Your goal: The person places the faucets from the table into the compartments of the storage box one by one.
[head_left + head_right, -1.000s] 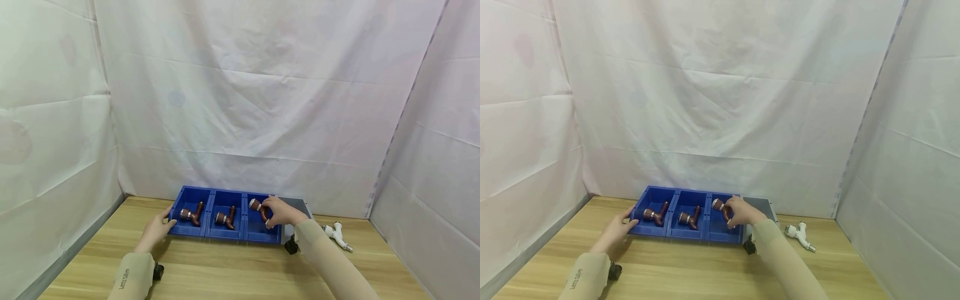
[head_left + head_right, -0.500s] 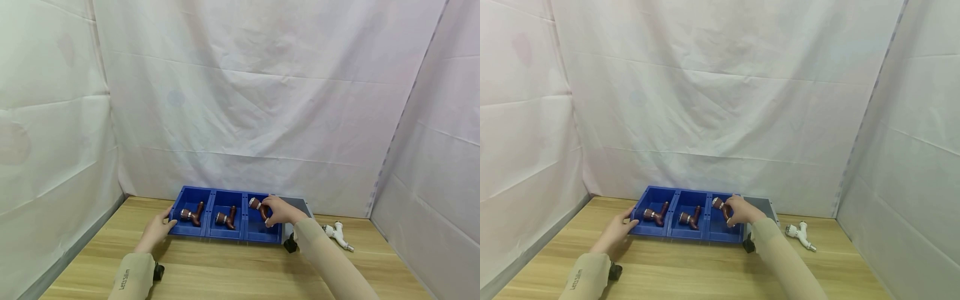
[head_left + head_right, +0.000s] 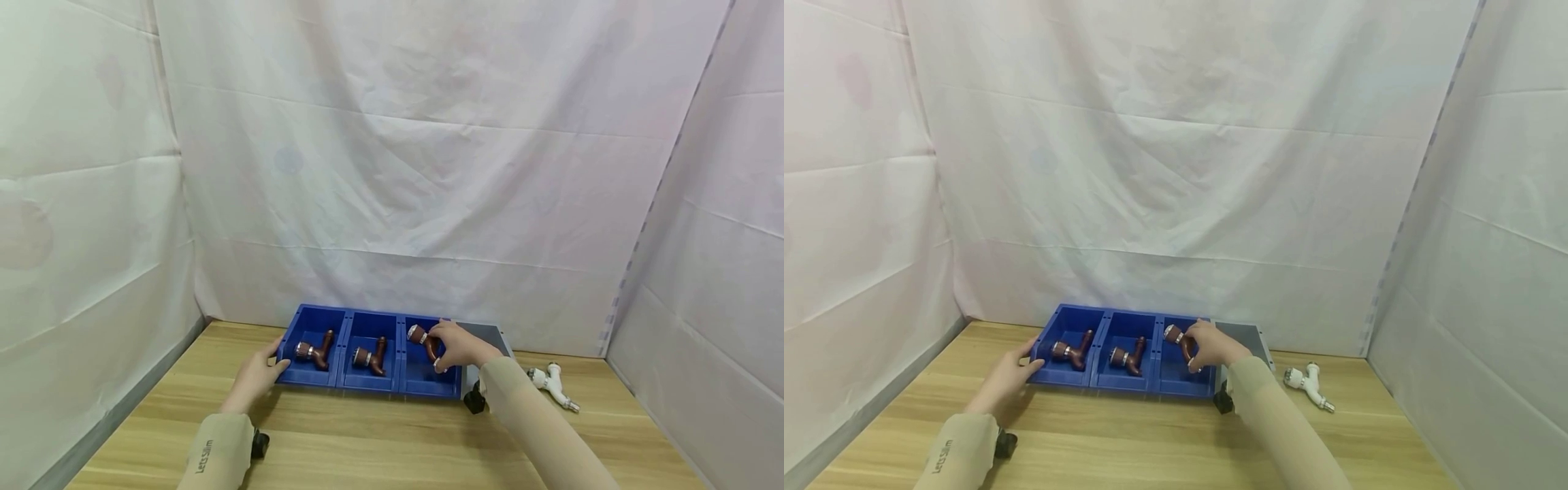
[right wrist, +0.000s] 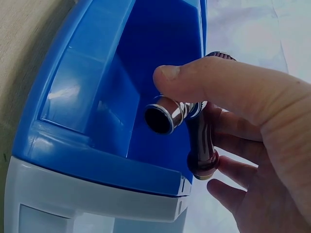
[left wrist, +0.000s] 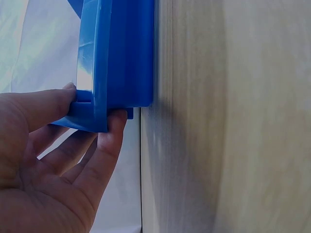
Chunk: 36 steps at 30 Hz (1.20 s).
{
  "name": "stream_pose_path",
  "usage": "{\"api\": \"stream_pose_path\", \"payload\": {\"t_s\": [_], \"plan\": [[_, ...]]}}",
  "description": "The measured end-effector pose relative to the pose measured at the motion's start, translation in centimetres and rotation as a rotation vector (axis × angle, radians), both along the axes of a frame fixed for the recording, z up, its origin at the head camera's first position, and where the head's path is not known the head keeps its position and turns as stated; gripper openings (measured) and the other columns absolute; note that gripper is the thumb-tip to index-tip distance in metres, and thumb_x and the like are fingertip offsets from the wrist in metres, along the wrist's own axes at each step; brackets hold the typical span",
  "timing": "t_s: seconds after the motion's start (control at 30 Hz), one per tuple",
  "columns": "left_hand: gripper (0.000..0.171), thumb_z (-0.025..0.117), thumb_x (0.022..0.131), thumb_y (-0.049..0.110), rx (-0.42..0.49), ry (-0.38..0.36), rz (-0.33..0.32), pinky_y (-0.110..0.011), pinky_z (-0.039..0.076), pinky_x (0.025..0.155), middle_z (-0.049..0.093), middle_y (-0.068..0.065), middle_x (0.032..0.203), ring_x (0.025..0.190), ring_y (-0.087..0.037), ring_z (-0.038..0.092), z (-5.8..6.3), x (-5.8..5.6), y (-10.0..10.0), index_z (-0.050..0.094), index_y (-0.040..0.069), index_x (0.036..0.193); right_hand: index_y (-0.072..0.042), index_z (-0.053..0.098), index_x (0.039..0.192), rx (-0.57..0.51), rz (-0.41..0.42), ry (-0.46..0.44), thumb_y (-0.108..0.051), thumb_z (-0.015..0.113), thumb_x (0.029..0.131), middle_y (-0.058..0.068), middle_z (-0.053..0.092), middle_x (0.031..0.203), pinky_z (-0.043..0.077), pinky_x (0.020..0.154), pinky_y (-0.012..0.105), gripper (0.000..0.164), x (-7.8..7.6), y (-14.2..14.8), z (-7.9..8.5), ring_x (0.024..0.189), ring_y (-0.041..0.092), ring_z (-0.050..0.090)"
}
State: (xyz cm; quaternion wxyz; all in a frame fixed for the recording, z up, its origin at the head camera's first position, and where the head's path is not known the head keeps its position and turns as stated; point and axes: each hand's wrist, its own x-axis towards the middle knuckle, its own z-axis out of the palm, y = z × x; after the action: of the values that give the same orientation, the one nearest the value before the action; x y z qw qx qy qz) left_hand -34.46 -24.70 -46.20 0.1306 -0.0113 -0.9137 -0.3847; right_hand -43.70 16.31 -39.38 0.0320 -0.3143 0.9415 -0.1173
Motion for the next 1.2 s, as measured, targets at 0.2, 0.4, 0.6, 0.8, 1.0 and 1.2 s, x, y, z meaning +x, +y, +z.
{"api": "stream_pose_path", "payload": {"t_s": [0.2,0.4,0.6,0.8,1.0,1.2], "plan": [[0.058,0.061,0.095,0.014,0.009,-0.006,-0.002,-0.062,0.038,0.097,0.044,-0.03,0.139,0.124,-0.05,0.043,0.13,0.07,0.11,0.037,-0.003,0.146,-0.004,0.061,0.124,-0.003,-0.009,-0.012,-0.014,0.085,0.068,0.014,0.052,0.134,0.038,0.103,0.053,0.061,-0.06,0.06,-0.2,0.141,0.041,0.024],[0.059,0.06,0.096,0.014,0.005,-0.026,-0.002,-0.063,0.037,0.096,0.043,-0.031,0.139,0.124,-0.051,0.043,0.26,0.22,0.23,0.036,-0.002,0.147,-0.002,0.059,0.127,0.004,-0.014,-0.017,-0.015,0.085,0.069,0.015,0.051,0.136,0.038,0.103,0.052,0.065,-0.07,0.14,-0.3,0.141,0.041,0.024],[0.059,0.06,0.096,0.014,0.009,-0.025,-0.008,-0.063,0.036,0.097,0.044,-0.032,0.138,0.125,-0.052,0.042,0.25,0.31,0.21,0.036,-0.002,0.147,-0.003,0.059,0.128,0.011,-0.012,-0.018,-0.014,0.085,0.07,0.015,0.051,0.136,0.038,0.104,0.052,0.064,-0.01,0.07,-0.33,0.141,0.041,0.025],[0.059,0.06,0.096,0.015,0.009,-0.021,-0.014,-0.063,0.037,0.097,0.044,-0.032,0.139,0.125,-0.052,0.041,0.08,0.05,0.01,0.035,-0.002,0.147,-0.005,0.062,0.121,0.009,-0.01,-0.021,-0.015,0.086,0.069,0.013,0.053,0.133,0.04,0.102,0.052,0.058,0.06,-0.08,-0.27,0.14,0.041,0.026],[0.059,0.06,0.096,0.014,0.006,-0.019,-0.011,-0.063,0.036,0.097,0.043,-0.032,0.139,0.125,-0.052,0.042,-0.01,-0.05,-0.08,0.036,-0.002,0.147,-0.008,0.064,0.116,0.012,-0.01,-0.018,-0.014,0.086,0.069,0.01,0.055,0.128,0.043,0.098,0.049,0.052,-0.11,-0.25,-0.32,0.137,0.037,0.033],[0.058,0.061,0.095,0.014,0.007,-0.019,-0.002,-0.061,0.038,0.096,0.044,-0.03,0.139,0.124,-0.05,0.044,0.2,0.26,0.08,0.037,-0.001,0.147,-0.012,0.064,0.109,0.017,-0.012,-0.029,-0.013,0.086,0.069,0.01,0.055,0.128,0.042,0.1,0.05,0.045,-0.1,-0.21,-0.54,0.14,0.039,0.027]]}}
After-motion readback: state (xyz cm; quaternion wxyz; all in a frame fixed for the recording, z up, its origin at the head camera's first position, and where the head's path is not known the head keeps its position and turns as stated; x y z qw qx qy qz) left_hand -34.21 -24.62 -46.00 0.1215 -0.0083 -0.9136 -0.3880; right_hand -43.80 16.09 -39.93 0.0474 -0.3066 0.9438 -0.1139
